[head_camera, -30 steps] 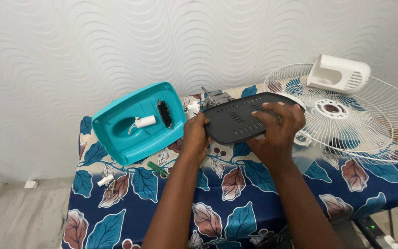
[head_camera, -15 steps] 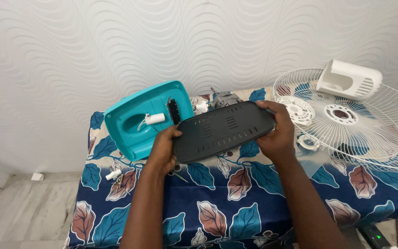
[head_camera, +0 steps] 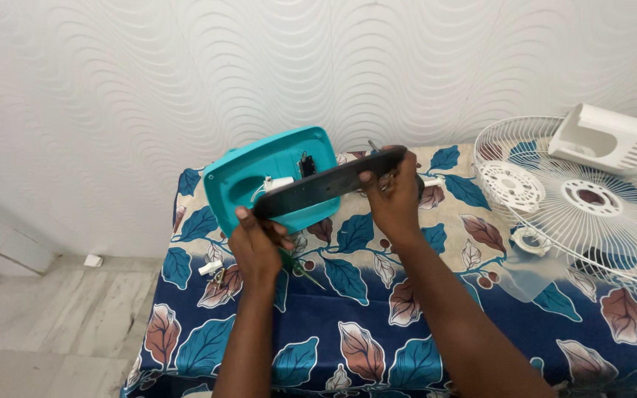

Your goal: The person uses a screwdriver to fasten screws into a teal fan housing, then attaches a black fan base plate and secures it with additional screws. The hands manipulate the fan parts and screwdriver throughout the clip.

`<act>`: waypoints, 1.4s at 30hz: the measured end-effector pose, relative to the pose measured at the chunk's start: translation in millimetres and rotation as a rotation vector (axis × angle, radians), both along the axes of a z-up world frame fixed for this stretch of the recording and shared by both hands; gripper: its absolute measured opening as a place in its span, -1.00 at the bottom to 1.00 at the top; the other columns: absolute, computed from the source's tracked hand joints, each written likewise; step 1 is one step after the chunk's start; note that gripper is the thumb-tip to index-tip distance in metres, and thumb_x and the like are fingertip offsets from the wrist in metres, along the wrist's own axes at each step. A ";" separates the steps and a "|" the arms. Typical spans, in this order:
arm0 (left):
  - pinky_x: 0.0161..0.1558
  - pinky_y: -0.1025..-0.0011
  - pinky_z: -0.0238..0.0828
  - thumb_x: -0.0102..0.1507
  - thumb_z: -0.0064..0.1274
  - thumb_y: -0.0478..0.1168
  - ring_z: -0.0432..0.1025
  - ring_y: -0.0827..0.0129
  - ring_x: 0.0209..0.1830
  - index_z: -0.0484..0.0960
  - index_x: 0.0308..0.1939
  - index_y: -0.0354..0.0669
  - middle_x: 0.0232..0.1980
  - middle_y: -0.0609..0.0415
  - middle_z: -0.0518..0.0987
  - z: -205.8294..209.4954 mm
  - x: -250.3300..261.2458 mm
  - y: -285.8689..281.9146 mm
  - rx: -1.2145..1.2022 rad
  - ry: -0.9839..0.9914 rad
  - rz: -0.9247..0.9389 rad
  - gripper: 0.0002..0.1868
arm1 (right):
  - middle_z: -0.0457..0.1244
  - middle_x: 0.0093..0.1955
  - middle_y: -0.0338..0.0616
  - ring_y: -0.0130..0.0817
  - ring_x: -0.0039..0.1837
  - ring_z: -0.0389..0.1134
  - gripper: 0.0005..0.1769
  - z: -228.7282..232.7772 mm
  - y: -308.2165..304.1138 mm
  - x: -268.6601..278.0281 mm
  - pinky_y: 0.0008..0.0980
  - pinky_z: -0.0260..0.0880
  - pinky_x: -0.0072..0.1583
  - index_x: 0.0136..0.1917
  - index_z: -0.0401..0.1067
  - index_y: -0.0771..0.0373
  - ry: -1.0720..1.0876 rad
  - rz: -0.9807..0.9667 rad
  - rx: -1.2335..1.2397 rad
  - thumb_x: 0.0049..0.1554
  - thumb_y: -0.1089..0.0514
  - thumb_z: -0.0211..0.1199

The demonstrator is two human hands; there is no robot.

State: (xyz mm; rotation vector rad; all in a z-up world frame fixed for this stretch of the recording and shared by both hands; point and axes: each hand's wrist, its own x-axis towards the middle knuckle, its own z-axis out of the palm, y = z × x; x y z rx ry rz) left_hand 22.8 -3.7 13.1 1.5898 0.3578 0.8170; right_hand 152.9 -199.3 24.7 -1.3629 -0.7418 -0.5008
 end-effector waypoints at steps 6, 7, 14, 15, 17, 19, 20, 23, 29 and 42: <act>-0.50 0.36 0.33 0.48 -0.28 0.12 0.50 0.33 -0.62 0.61 -0.13 -0.34 -0.61 -0.03 0.52 7.9 -15.0 -9.6 0.340 -0.037 0.323 -0.43 | 0.28 0.22 -0.10 -0.45 0.22 0.33 -0.29 -0.9 32.5 -0.3 -0.47 0.39 0.19 0.54 0.07 0.37 -0.020 -0.026 0.001 0.35 -0.09 0.20; -0.48 0.37 0.35 0.49 -0.25 0.09 0.52 0.33 -0.56 0.61 -0.06 -0.35 -0.54 -0.03 0.55 10.3 -16.7 -10.6 0.381 -0.077 0.365 -0.46 | 0.27 0.25 -0.10 -0.45 0.26 0.31 -0.28 -1.7 34.9 -0.5 -0.46 0.36 0.24 0.57 0.04 0.37 -0.046 -0.012 0.006 0.37 -0.09 0.19; -0.43 0.37 0.38 0.45 -0.06 0.05 0.50 0.31 -0.49 0.58 0.15 -0.35 -0.44 -0.01 0.57 16.8 -20.8 -11.1 0.369 -0.099 0.515 -0.52 | 0.27 0.04 -0.07 -0.50 -0.04 0.28 -0.21 -23.1 36.9 0.1 -0.54 0.32 -0.03 0.61 0.01 0.30 0.114 -0.057 -0.116 0.27 0.03 0.27; -0.44 0.36 0.35 0.40 -0.02 0.05 0.46 0.29 -0.53 0.57 0.15 -0.35 -0.49 -0.02 0.54 16.1 -20.4 -11.5 0.307 -0.042 0.518 -0.51 | 0.26 0.00 -0.05 -0.48 -0.08 0.28 -0.17 -27.1 35.1 1.1 -0.53 0.33 -0.06 0.61 0.00 0.29 0.156 -0.092 -0.152 0.22 0.06 0.31; -0.34 0.37 0.35 0.46 -0.04 0.03 0.44 0.28 -0.36 0.61 0.15 -0.33 -0.27 -0.04 0.55 14.8 -21.7 -7.4 0.445 -0.048 0.582 -0.55 | 0.31 0.06 -0.06 -0.48 0.01 0.33 -0.24 -32.4 34.8 6.1 -0.52 0.36 0.02 0.60 0.02 0.30 0.129 0.009 -0.106 0.28 0.10 0.29; -0.18 0.34 0.36 0.49 -0.04 0.01 0.41 0.24 -0.18 0.63 0.14 -0.25 -0.10 -0.07 0.50 12.8 -22.3 -2.6 0.618 -0.040 0.709 -0.61 | 0.32 0.11 -0.06 -0.48 0.08 0.37 -0.30 -34.6 35.2 10.1 -0.51 0.38 0.08 0.58 0.05 0.31 0.119 0.067 -0.074 0.32 0.12 0.28; -0.08 0.31 0.37 0.50 -0.02 0.00 0.39 0.20 -0.09 0.64 0.13 -0.19 -0.04 -0.08 0.45 12.2 -21.4 -0.2 0.725 -0.030 0.801 -0.65 | 0.32 0.13 -0.06 -0.47 0.11 0.37 -0.32 -34.8 35.7 10.9 -0.51 0.40 0.10 0.58 0.07 0.31 0.122 0.075 -0.063 0.32 0.12 0.27; 0.03 0.29 0.42 0.55 -0.04 -0.02 0.41 0.16 0.08 0.58 0.17 -0.24 0.11 -0.11 0.42 9.1 -20.6 1.6 0.679 -0.085 0.760 -0.66 | 0.34 0.19 -0.04 -0.44 0.17 0.39 -0.38 -33.6 35.5 8.0 -0.50 0.41 0.13 0.56 0.15 0.30 0.133 0.101 -0.063 0.32 0.14 0.26; -0.10 0.32 0.46 0.48 -0.01 -0.08 0.47 0.22 0.00 0.53 0.17 -0.33 0.06 -0.11 0.46 11.6 -20.3 3.6 0.407 -0.125 0.667 -0.64 | 0.29 0.25 0.08 -0.27 0.15 0.39 -0.30 -24.9 34.8 0.6 -0.45 0.45 0.03 0.55 0.21 0.26 -0.078 -0.163 -0.279 0.19 0.25 0.33; 0.02 0.38 0.50 0.48 -0.01 -0.19 0.52 0.31 -0.01 0.60 0.03 -0.31 0.02 -0.01 0.57 1.1 -14.8 15.1 0.222 -0.246 0.663 -0.77 | 0.39 0.09 -0.15 -0.50 0.10 0.40 -0.58 -39.9 36.3 21.6 -0.48 0.42 0.17 0.35 0.38 0.40 0.235 0.135 -0.030 0.27 0.20 0.28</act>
